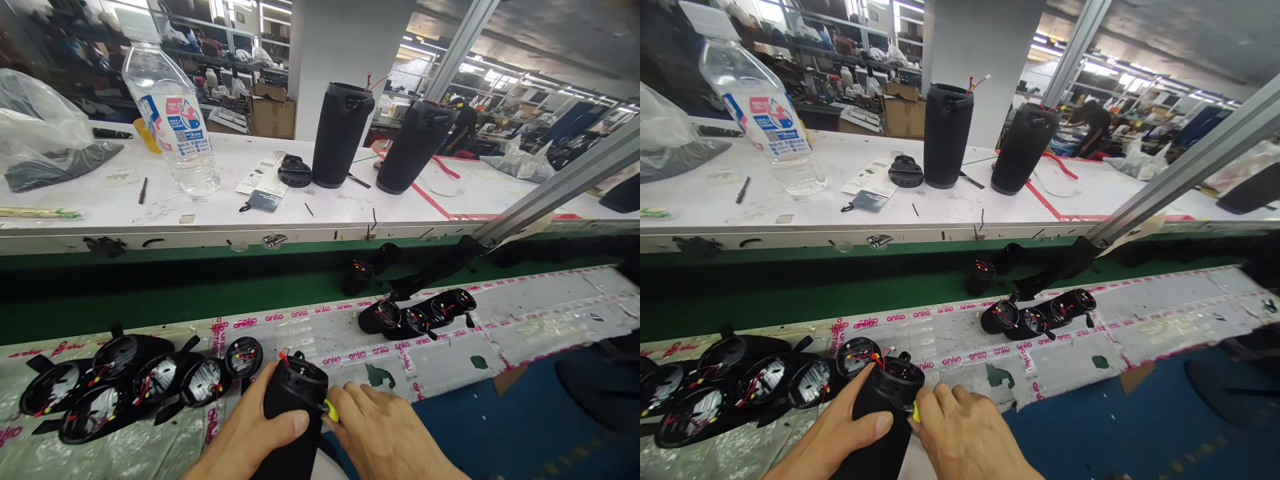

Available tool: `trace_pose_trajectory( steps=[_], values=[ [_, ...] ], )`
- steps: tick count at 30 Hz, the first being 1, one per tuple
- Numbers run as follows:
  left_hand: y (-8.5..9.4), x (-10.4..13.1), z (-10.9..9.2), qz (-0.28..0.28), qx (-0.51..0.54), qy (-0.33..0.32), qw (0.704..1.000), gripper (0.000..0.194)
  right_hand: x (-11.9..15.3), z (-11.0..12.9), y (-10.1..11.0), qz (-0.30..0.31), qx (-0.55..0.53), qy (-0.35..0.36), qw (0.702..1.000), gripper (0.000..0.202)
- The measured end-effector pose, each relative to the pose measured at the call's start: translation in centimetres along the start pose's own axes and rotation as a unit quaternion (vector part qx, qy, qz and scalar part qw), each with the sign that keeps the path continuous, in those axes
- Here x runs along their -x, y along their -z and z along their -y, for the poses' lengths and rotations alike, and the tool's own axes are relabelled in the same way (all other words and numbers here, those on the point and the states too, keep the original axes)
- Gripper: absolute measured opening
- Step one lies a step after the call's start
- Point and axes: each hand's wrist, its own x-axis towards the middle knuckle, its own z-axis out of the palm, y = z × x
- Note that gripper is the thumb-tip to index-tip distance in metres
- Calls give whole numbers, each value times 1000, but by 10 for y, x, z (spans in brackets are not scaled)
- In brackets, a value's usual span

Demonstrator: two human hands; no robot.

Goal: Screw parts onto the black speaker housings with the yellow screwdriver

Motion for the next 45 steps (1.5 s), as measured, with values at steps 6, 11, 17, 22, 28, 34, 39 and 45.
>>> trace_pose_trajectory(
  steps=[6,11,17,22,28,34,39,45],
  values=[
    [1,-1,8,-14,8,-3,1000,71,1,1,0,4,0,10,1000,6],
    [-1,0,5,-23,-9,2,1000,75,1,-1,-1,29,-6,7,1000,10],
    [-8,8,1,-99,-50,28,993,90,4,3,-3,49,20,-1,999,18],
    [-10,10,1,-108,-65,27,992,88,7,7,-3,29,41,-4,999,28],
    [-15,12,-2,-119,-104,38,987,83,6,7,2,62,20,15,998,22],
    [-19,15,-6,-135,-156,37,978,81,5,8,9,114,57,46,991,27],
    [-12,7,-1,-84,-75,21,993,82,5,5,2,49,-43,-2,998,9],
    [-8,6,6,-36,117,56,991,79,9,-6,7,-113,-227,-132,958,22]
  ],
)
